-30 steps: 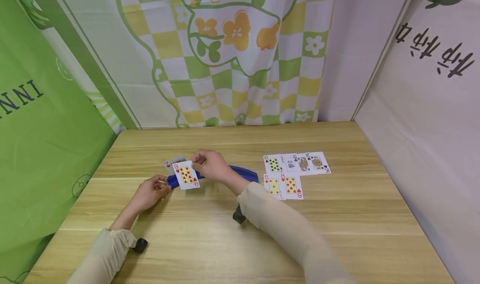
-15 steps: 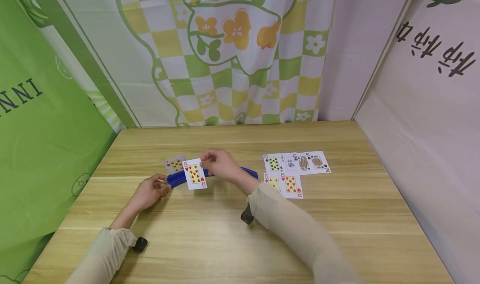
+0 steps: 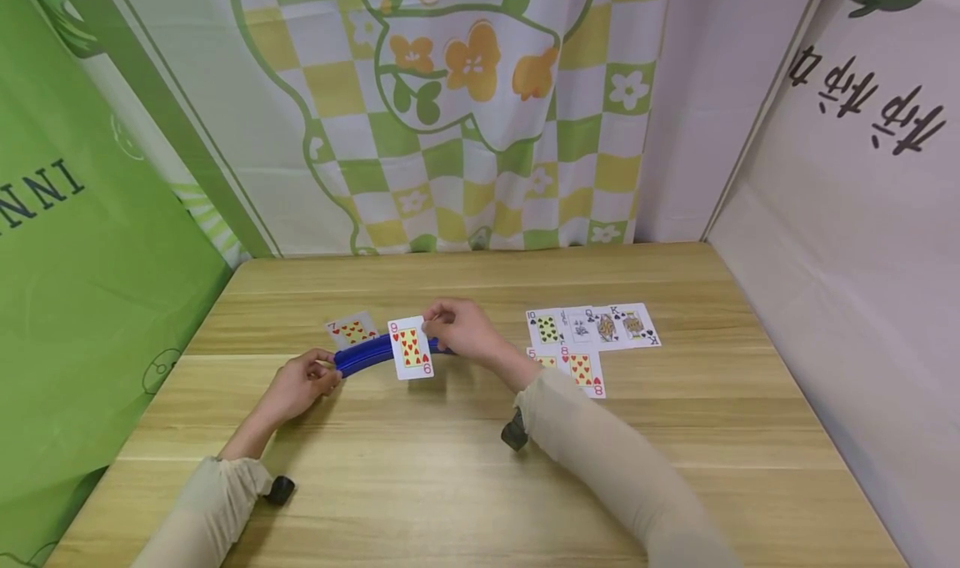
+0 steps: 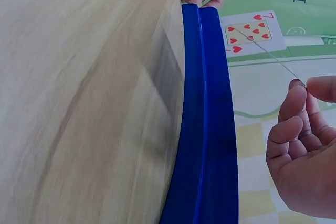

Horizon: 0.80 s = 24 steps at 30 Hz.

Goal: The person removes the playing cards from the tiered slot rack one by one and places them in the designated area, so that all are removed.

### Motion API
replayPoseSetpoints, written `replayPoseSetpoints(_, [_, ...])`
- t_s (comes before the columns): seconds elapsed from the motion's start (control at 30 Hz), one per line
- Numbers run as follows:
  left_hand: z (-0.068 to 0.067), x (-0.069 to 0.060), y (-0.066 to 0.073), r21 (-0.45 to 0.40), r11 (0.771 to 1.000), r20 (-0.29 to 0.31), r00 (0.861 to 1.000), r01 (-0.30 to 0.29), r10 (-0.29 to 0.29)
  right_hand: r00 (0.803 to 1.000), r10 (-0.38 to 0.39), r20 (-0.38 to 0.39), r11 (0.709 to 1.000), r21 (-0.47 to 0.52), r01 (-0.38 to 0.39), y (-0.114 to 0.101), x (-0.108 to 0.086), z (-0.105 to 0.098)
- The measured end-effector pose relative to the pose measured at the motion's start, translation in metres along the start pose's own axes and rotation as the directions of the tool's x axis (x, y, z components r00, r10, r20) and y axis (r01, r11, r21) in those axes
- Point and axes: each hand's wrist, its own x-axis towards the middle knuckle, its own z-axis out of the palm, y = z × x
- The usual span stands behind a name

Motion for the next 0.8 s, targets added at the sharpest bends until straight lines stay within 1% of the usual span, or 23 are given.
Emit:
replayPoseSetpoints(0.23, [0.0, 0.0, -0.001, 0.013, 1.0, 0.006, 1.0, 0.001, -0.001, 1.0, 0.001, -0.008, 1.0, -0.004, -0.001, 0.006, -0.005, -0.009])
replayPoseSetpoints(0.4, [0.0, 0.0, 0.0, 0.002, 1.0, 0.003, 1.0, 0.005, -0.005, 1.0, -0.005, -0.014, 1.0, -0.009, 0.005, 0.008, -0.009, -0.016])
replayPoseSetpoints(0.57, [0.0, 0.0, 0.0, -0.001, 1.0, 0.002, 1.0, 0.0, 0.0, 1.0, 0.02, -0.022, 1.0, -0.021, -0.021, 0.008, -0.012, -0.022])
replayPoseSetpoints(0.67, [0.0, 0.001, -0.001, 0.001, 1.0, 0.002, 1.0, -0.002, 0.002, 0.999, 0.04, -0.022, 0.999, -0.01, -0.04, 0.009, -0.016, -0.026])
replayPoseSetpoints(0.8, [0.0, 0.0, -0.001, 0.002, 1.0, 0.002, 1.0, 0.002, -0.002, 0.999, 0.048, -0.02, 0.999, -0.009, -0.048, 0.013, -0.02, -0.033])
